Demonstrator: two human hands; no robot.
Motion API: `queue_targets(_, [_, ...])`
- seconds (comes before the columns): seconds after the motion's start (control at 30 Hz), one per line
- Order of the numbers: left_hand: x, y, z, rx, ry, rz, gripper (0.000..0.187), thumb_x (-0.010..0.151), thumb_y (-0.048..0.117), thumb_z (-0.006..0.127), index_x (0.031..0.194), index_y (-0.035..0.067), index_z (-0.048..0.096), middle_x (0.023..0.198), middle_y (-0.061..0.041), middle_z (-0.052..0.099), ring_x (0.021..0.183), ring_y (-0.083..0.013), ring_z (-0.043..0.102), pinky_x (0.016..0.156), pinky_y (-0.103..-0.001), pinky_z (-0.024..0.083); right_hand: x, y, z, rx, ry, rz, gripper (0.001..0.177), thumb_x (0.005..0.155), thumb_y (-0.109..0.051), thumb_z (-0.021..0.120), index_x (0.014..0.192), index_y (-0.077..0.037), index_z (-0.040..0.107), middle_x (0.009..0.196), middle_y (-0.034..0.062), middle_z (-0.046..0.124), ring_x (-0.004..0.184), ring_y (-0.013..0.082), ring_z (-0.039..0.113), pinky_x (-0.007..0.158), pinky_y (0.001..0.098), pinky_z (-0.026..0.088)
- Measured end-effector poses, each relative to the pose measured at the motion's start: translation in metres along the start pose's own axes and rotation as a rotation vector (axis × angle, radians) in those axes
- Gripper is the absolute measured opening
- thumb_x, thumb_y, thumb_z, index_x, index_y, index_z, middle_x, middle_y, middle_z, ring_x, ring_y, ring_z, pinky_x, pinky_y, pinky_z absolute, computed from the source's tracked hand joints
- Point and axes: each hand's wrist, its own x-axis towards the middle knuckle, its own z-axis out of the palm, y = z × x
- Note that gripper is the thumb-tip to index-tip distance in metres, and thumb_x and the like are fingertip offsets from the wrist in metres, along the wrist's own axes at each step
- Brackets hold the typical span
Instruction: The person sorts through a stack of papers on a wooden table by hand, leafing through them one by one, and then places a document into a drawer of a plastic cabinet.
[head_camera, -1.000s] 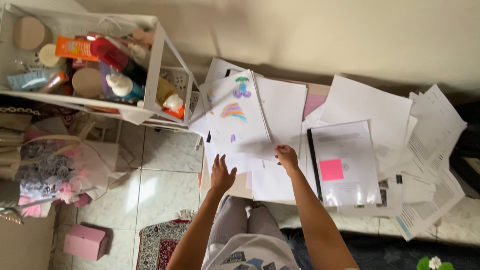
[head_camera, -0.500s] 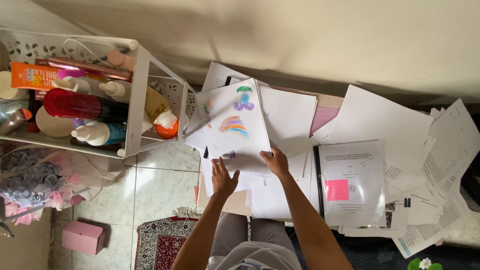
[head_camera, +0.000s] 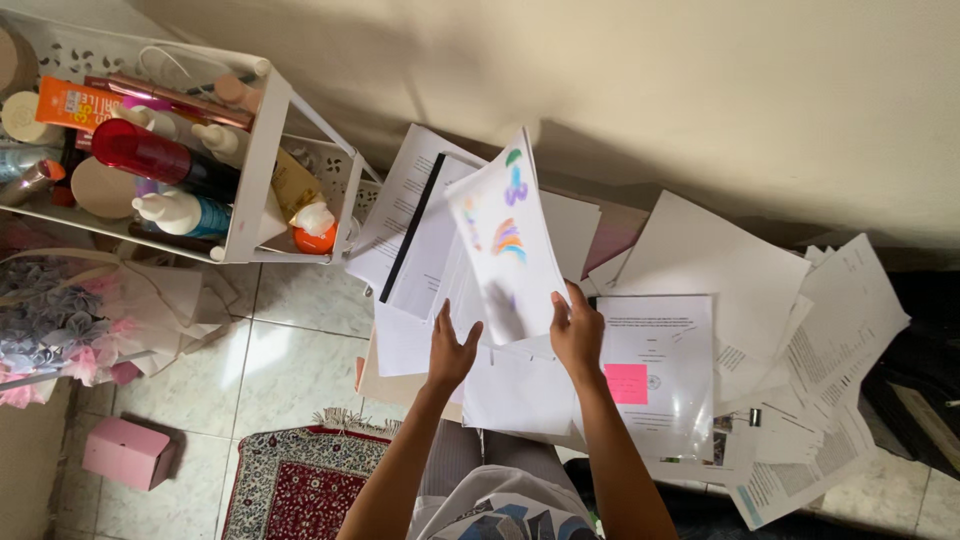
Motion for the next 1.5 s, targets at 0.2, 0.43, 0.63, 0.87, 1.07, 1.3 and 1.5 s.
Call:
queue_targets(0.2, [-0.034, 0.077, 0.05, -0.384, -0.231, -0.078, 0.069, 0.089, 0.043, 0.048, 0.142, 0.004, 0.026, 0.14, -0.019, 0.042, 0.129, -0.0304, 0.039, 0.102, -0.039, 0.034, -0.022, -0.008, -0.084, -0.439, 0.029, -0.196, 0.036, 0.08, -0.003, 0.059, 0.116, -0.01, 0.06, 0.095, 0.0097, 0.069, 0.061, 0.0232, 0.066, 0.048, 0.0318, 0.05])
queue_targets(0.43, [-0.018, 0.058, 0.093, -0.314, -0.324, -0.35, 0.065, 0.086, 0.038, 0.054, 0.138, 0.005, 0.035, 0.113, -0.015, 0.063, 0.1, -0.0247, 0.064, 0.082, -0.037, 0.051, -0.068, 0.064, 0.002, -0.406, -0.219, -0.208, 0.041, 0.079, -0.002, 0.055, 0.119, -0.011, 0.055, 0.099, 0.0056, 0.069, 0.055, 0.023, 0.064, 0.048, 0.0316, 0.051])
queue_targets(0.63, [-0.005, -0.016, 0.097, -0.009, -0.234, -0.341, 0.05, 0.083, 0.028, 0.063, 0.126, 0.005, 0.051, 0.098, -0.013, 0.07, 0.088, -0.0224, 0.069, 0.074, -0.033, 0.053, -0.089, 0.083, 0.043, -0.162, -0.626, 0.202, 0.038, 0.084, -0.023, 0.057, 0.121, -0.017, 0.056, 0.093, 0.0087, 0.069, 0.078, 0.0265, 0.065, 0.069, 0.0374, 0.052])
queue_targets(0.87, [-0.007, -0.052, 0.099, 0.115, -0.192, -0.138, 0.046, 0.077, 0.013, 0.063, 0.122, 0.01, 0.054, 0.108, -0.009, 0.067, 0.091, -0.0221, 0.068, 0.078, -0.034, 0.054, -0.088, 0.173, 0.035, -0.305, -0.113, -0.052, 0.033, 0.089, -0.034, 0.057, 0.112, -0.01, 0.056, 0.111, 0.0127, 0.06, 0.107, 0.0253, 0.055, 0.091, 0.0407, 0.046])
queue_targets(1.07, [-0.05, -0.034, 0.109, 0.232, -0.058, -0.068, 0.043, 0.083, 0.011, 0.06, 0.125, 0.013, 0.051, 0.123, -0.009, 0.05, 0.106, -0.0227, 0.059, 0.084, -0.036, 0.051, -0.081, 0.2, 0.022, -0.373, -0.491, 0.116, 0.03, 0.088, -0.036, 0.067, 0.088, -0.011, 0.052, 0.077, 0.0026, 0.058, 0.059, 0.0135, 0.055, 0.049, 0.0285, 0.045])
queue_targets(1.3, [-0.084, -0.053, 0.126, 0.117, -0.046, 0.056, 0.057, 0.088, 0.01, 0.059, 0.138, 0.003, 0.032, 0.141, -0.016, 0.038, 0.128, -0.0318, 0.04, 0.101, -0.04, 0.038, -0.111, 0.167, 0.054, -0.178, -0.526, -0.276, 0.048, 0.073, -0.044, 0.071, 0.087, -0.006, 0.046, 0.077, 0.0088, 0.056, 0.063, 0.0248, 0.058, 0.049, 0.0355, 0.047])
queue_targets(1.5, [-0.094, -0.056, 0.136, -0.34, -0.028, -0.228, 0.068, 0.085, 0.008, 0.058, 0.14, 0.001, 0.018, 0.14, -0.017, 0.035, 0.131, -0.0281, 0.033, 0.103, -0.038, 0.034, -0.119, 0.16, 0.06, -0.226, -0.659, -0.03, 0.063, 0.067, -0.052, 0.075, 0.091, -0.003, 0.043, 0.086, 0.0118, 0.055, 0.073, 0.0301, 0.06, 0.058, 0.0397, 0.05])
